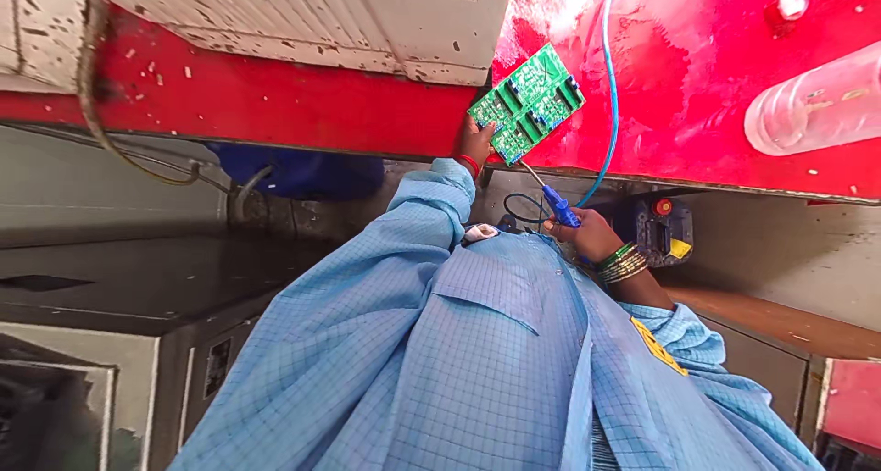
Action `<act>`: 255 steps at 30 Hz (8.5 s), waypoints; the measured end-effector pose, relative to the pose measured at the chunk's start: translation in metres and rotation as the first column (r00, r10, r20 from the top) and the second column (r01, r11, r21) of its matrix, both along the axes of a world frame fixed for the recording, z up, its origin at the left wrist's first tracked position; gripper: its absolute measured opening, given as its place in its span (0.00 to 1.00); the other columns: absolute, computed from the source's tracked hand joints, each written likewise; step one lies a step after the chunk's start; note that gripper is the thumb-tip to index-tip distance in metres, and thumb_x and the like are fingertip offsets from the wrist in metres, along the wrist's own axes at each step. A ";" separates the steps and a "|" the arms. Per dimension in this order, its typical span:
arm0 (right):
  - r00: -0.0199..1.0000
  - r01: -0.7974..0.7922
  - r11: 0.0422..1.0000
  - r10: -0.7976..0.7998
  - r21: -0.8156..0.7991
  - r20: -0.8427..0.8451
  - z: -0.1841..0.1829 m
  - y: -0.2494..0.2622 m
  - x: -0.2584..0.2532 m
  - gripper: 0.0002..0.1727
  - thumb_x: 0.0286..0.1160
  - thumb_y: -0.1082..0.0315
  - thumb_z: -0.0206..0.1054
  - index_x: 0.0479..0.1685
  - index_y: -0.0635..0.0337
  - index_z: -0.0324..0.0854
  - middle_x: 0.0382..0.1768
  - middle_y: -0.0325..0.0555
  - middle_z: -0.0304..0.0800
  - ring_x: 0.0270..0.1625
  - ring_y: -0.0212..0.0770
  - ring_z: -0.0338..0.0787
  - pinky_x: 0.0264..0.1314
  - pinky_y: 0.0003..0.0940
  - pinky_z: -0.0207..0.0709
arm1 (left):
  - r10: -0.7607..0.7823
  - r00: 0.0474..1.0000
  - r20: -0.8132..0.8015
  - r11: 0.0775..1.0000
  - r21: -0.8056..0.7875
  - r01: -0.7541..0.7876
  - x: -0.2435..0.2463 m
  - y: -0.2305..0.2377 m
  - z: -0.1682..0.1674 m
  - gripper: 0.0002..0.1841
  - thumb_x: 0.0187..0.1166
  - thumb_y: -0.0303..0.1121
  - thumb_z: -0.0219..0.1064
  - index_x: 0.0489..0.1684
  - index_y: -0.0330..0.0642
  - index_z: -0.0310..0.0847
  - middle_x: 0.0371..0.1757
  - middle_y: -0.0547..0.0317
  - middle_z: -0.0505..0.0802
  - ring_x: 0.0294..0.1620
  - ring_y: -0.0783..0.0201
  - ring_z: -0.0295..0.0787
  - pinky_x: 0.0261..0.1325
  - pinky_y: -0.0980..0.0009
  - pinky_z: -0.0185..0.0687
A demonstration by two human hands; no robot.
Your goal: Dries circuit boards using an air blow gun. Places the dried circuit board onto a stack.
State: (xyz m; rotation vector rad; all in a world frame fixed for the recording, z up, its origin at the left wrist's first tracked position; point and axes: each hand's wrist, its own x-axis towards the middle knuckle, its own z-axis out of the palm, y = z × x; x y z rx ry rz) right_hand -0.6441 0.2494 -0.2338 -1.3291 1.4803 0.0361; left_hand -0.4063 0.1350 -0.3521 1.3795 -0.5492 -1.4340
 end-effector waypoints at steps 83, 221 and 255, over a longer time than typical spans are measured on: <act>0.990 -0.093 0.990 0.103 -0.103 0.092 0.002 -0.060 -0.080 0.19 0.78 0.53 0.69 0.54 0.60 0.87 0.35 0.40 0.88 0.35 0.32 0.85 0.45 0.37 0.79 | -0.011 0.793 0.609 0.989 -0.112 0.100 -0.053 0.034 0.065 0.39 0.75 0.19 0.69 0.86 0.20 0.51 0.77 0.25 0.77 0.80 0.41 0.76 0.85 0.54 0.67; 0.981 0.074 0.997 -0.069 -0.025 0.182 0.015 -0.145 -0.080 0.16 0.81 0.55 0.70 0.46 0.60 0.83 0.22 0.33 0.81 0.23 0.27 0.81 0.32 0.26 0.79 | 0.199 0.958 0.206 0.973 0.079 -0.219 -0.050 0.042 0.054 0.37 0.76 0.15 0.66 0.86 0.33 0.50 0.76 0.34 0.76 0.65 0.49 0.86 0.59 0.55 0.89; 0.876 -0.420 0.893 0.445 -0.160 0.187 0.048 -0.081 -0.047 0.21 0.75 0.54 0.74 0.57 0.60 0.86 0.36 0.44 0.88 0.35 0.36 0.84 0.42 0.41 0.78 | 0.231 0.959 0.162 0.966 0.083 -0.246 -0.051 0.047 0.055 0.37 0.76 0.13 0.65 0.85 0.35 0.52 0.73 0.34 0.78 0.60 0.48 0.87 0.56 0.53 0.89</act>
